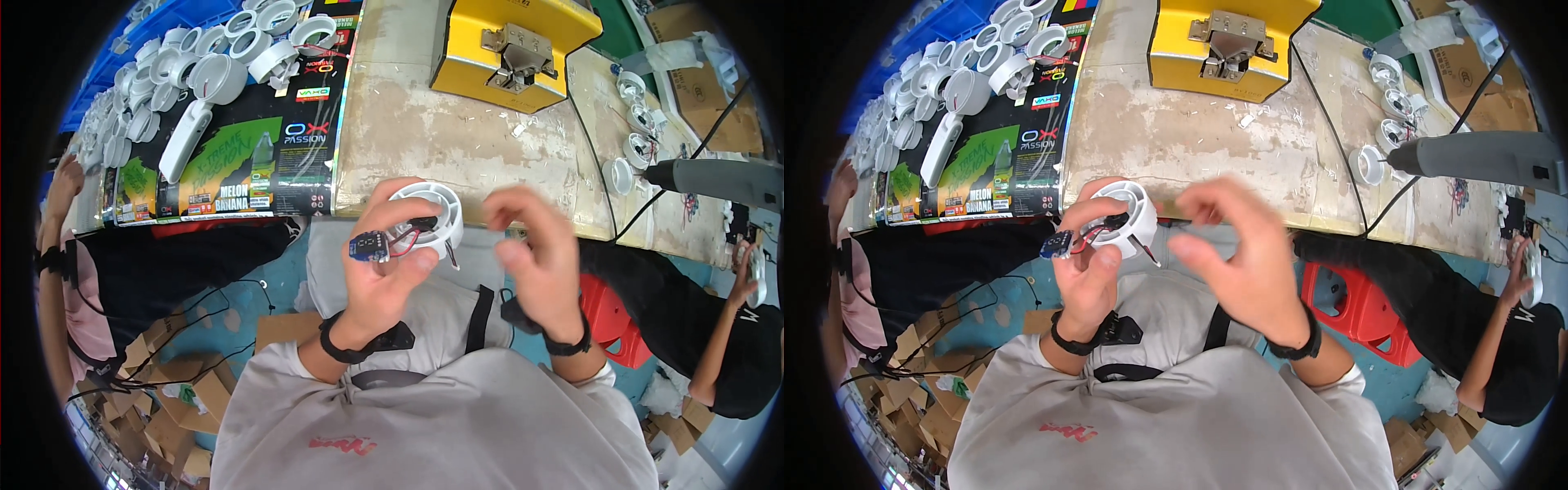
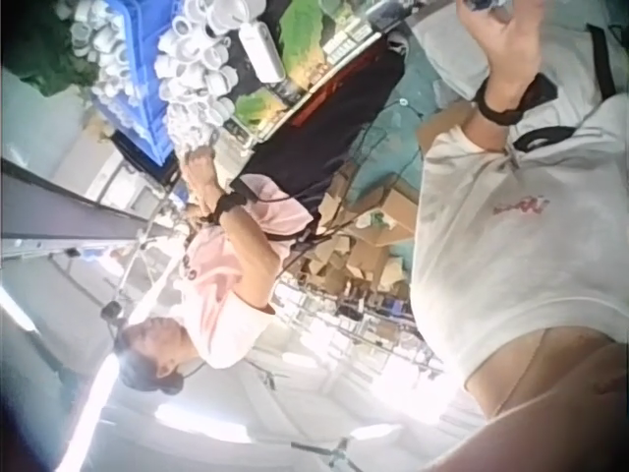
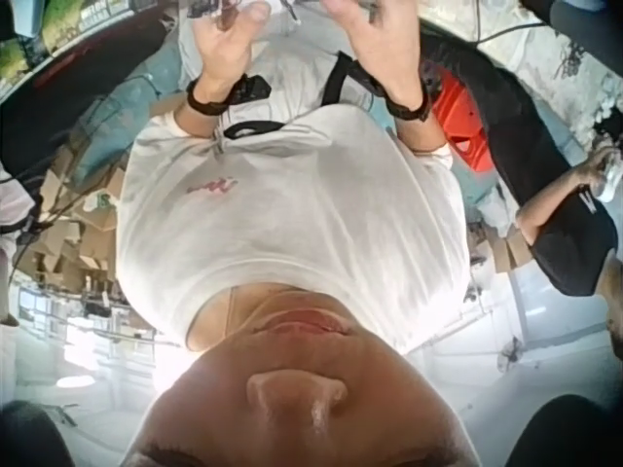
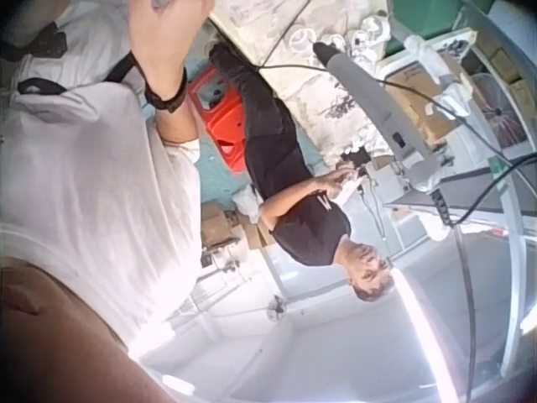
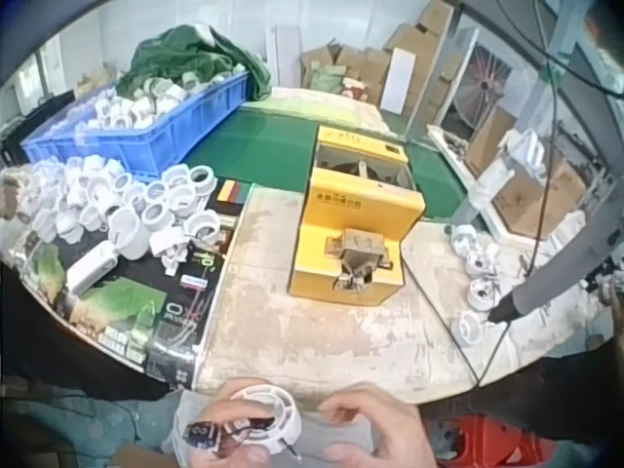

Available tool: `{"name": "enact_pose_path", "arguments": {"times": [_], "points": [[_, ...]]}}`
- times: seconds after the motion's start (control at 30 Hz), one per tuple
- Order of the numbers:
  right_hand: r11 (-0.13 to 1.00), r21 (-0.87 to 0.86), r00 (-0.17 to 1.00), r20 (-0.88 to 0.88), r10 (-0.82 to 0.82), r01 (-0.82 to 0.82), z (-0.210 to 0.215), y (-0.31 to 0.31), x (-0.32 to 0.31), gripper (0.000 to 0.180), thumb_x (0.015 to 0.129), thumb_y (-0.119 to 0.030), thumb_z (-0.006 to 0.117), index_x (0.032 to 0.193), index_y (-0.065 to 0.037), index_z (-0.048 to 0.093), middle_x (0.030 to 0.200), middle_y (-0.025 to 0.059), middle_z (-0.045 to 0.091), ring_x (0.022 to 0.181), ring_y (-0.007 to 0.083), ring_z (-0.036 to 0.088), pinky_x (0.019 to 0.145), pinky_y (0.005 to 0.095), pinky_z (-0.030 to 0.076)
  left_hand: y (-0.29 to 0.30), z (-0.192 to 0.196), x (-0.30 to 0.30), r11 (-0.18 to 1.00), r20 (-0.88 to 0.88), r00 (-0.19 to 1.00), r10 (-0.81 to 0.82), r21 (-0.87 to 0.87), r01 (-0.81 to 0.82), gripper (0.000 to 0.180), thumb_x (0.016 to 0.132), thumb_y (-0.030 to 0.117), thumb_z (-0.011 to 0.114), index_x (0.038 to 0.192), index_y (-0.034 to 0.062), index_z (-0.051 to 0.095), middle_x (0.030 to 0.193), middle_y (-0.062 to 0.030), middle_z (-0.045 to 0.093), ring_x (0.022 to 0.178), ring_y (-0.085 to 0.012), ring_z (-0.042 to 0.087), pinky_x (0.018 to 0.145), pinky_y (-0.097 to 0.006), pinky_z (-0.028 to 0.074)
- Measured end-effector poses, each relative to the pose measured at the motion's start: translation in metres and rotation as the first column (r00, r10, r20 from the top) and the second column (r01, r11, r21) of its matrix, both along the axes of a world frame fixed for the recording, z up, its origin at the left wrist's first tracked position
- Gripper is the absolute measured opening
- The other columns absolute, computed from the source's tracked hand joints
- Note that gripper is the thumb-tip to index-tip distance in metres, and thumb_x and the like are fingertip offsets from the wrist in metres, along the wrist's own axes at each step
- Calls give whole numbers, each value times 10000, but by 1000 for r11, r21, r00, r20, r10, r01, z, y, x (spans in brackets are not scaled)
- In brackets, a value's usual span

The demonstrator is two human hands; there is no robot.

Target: Assembling components of a small handheld portable fan at a factory workstation.

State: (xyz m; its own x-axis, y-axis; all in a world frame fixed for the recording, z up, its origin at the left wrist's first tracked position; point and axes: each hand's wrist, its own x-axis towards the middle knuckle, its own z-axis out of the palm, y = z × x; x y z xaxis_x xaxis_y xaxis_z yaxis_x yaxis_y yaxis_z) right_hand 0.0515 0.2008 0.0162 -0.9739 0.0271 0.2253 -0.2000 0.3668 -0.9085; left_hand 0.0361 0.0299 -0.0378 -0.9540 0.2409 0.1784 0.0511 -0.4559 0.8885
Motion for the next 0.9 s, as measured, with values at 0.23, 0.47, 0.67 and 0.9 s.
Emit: {"name": "enact_pose_path", "arguments": {"times": [0.23,0.47,0.67,0.9], "points": [[935,-171,855,381,352,-309,-19,-5,32,139,871,-113,560,831,8,615,721,125,594,668,225,587,615,315,453,13,2,-5,950,36,949,312,-2,-312,354,760,147,693,1064,-3,592,1169,-174,493,1045,-245,519,904,-328,407],[969,194,985,-38,166,-156,20,9,-1,279,779,-77,631,1051,-17,611,781,108,610,678,227,573,634,313,471,0,15,-11,890,-447,888,-110,-442,-112,431,657,51,730,1066,4,603,1152,-184,493,974,-303,552,845,-357,451],[901,84,904,82,419,-425,38,21,-20,364,723,12,631,1081,-60,628,801,89,628,604,185,577,559,284,480,-4,14,-3,938,-225,968,-108,-345,24,734,613,53,772,1247,-35,412,1223,-160,421,1082,-236,496,939,-336,396],[811,158,822,15,569,-563,49,20,-30,254,709,-114,722,936,-50,630,842,82,596,645,219,580,564,306,473,-14,18,0,955,-81,965,-248,-187,230,692,665,119,770,1251,-9,426,1192,-151,494,1078,-251,514,926,-336,410]]}}
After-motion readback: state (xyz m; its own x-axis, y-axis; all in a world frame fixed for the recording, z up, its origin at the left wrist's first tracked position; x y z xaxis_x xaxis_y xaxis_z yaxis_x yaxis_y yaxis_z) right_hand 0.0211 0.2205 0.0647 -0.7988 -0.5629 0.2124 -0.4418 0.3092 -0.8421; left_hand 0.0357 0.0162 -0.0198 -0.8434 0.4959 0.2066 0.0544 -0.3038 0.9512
